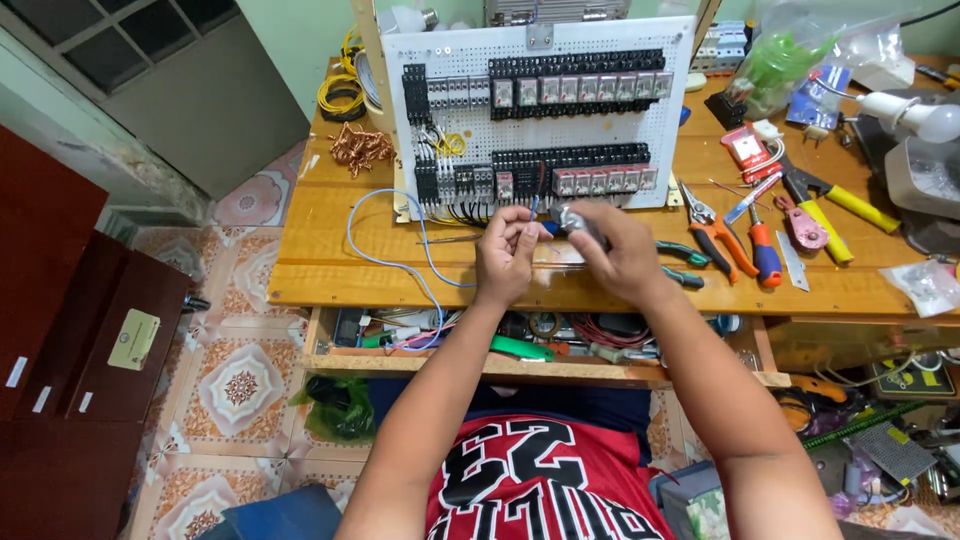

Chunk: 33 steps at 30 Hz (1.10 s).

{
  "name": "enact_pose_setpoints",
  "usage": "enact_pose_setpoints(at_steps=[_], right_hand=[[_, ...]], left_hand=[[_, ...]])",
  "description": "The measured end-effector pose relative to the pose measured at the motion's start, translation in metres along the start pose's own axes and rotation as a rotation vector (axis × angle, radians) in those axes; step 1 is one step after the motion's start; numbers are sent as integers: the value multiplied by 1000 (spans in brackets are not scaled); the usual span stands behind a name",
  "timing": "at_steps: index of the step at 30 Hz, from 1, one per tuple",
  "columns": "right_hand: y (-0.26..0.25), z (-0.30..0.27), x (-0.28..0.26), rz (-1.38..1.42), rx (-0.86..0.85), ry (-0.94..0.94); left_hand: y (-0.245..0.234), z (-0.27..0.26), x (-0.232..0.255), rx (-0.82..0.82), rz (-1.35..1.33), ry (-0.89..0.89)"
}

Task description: Wiring an electrical control panel by stripping wires, crimping terminals, and connecting them to terminal blocks

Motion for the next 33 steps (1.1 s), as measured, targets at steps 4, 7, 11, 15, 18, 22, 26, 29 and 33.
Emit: enact_pose_setpoints(at_steps=[4, 7, 11, 15, 18, 22, 26, 29, 33], right_hand=[[-3, -2, -35, -122, 94, -114], [-2, -4, -38, -154, 126, -160], [0, -4, -46, -227, 165, -184], [2, -4, -49, -264, 186, -185], [0, -3, -49, -269, 184, -179], [0, -5, -46, -278, 171, -170], [5, -8, -40, -271, 187, -168], [5, -8, -40, -293, 191, -165], [6, -8, -39, -305, 197, -163]], left_hand=[[3, 0, -4, -25, 21, 54], [2, 1, 5, -22, 44, 75], [2, 1, 10, -30, 36, 80], [4, 2, 14, -46, -12, 94], [3, 3, 5, -47, -25, 82], [3, 1, 5, -45, -15, 67], [5, 1, 10, -41, -26, 50], [5, 0, 9, -45, -44, 37], [6, -1, 8, -79, -64, 22]])
Point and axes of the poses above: each hand's wrist, its own z-axis towards the middle knuckle, its own y-axis out of the palm, x = y × z, the point moved 5 cm from there along z, towards the middle knuckle, and after that the axes turned 8 degrees about -x, right-handed, at the moved point
